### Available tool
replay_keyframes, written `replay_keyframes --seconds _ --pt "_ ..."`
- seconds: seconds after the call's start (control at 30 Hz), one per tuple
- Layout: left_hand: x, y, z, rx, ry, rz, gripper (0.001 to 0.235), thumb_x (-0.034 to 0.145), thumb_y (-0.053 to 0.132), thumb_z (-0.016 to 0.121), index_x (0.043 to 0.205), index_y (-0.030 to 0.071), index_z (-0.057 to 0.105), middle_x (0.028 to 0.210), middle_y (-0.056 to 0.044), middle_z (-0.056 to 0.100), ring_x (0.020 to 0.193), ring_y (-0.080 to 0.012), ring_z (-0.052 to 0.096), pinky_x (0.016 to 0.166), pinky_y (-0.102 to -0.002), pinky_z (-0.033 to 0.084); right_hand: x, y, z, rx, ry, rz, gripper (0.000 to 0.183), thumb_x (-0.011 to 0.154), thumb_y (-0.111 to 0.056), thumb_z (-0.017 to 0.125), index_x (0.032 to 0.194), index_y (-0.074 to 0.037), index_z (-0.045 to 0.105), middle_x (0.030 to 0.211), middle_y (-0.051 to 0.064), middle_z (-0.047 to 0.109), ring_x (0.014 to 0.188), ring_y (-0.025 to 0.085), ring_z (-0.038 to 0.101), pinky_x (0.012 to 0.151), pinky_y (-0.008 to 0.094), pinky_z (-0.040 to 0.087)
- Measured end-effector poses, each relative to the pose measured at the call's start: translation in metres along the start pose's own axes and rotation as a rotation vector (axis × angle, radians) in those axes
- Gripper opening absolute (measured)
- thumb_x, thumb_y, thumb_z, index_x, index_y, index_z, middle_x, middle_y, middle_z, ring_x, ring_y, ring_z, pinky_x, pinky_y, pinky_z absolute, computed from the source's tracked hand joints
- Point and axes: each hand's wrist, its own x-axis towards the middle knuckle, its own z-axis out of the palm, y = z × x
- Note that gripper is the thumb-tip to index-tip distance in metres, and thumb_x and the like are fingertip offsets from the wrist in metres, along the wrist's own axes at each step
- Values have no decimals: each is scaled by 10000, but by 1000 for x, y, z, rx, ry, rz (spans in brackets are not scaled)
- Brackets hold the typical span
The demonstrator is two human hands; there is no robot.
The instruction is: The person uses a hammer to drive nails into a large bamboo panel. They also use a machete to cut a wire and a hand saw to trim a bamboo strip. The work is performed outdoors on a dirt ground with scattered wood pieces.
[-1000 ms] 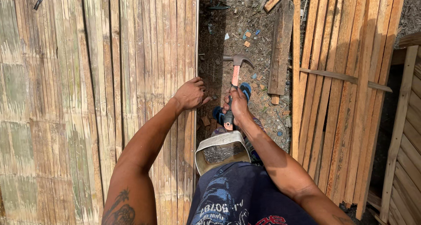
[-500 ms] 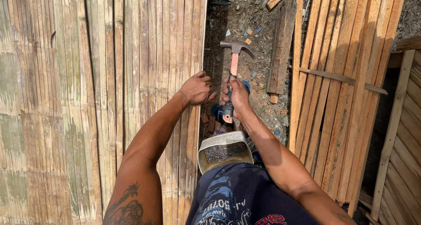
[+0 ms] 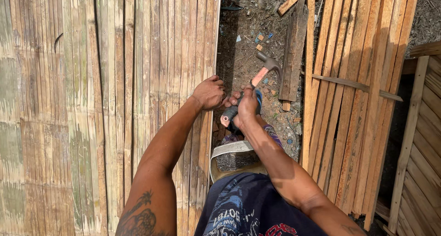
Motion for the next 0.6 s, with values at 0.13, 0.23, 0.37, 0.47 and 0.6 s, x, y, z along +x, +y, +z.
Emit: replay_keyframes --seconds 0.13,0.23,0.37,0.47,0.6 --pt "-3 1 -3 -48 172 -3 452 976 443 475 725 167 730 908 -9 750 998 -157 607 1028 -348 390 2 -4 9 -53 -89 57 264 1129 -318 431 1138 -75 534 768 15 488 574 110 455 511 320 440" --pt "-2 6 3 28 36 -42 552 1048 462 433 702 161 741 891 -16 751 1020 -147 609 1072 -328 383 -6 -16 -2 -2 70 -318 250 1116 -337 383 1112 -108 484 757 16 483 579 120 472 522 328 457" --pt "-4 6 7 4 89 -31 538 1012 472 453 685 150 734 850 -13 749 1003 -160 614 1048 -349 382 -4 -13 -4 21 178 -67 208 1100 -298 358 1069 -110 440 715 9 470 532 116 437 489 340 448" --pt "-2 2 3 0 102 -39 546 998 483 456 674 149 742 859 -13 747 1004 -159 617 1034 -355 382 8 -11 7 -213 -14 111 226 1113 -265 373 1099 -73 491 703 3 477 525 99 432 473 317 427" --pt "0 4 15 2 99 -59 578 1023 509 451 713 132 761 899 -23 749 1034 -167 620 1075 -353 374 16 -5 9 -131 134 -29 205 1092 -260 342 1049 -97 459 682 8 468 509 111 429 459 329 421"
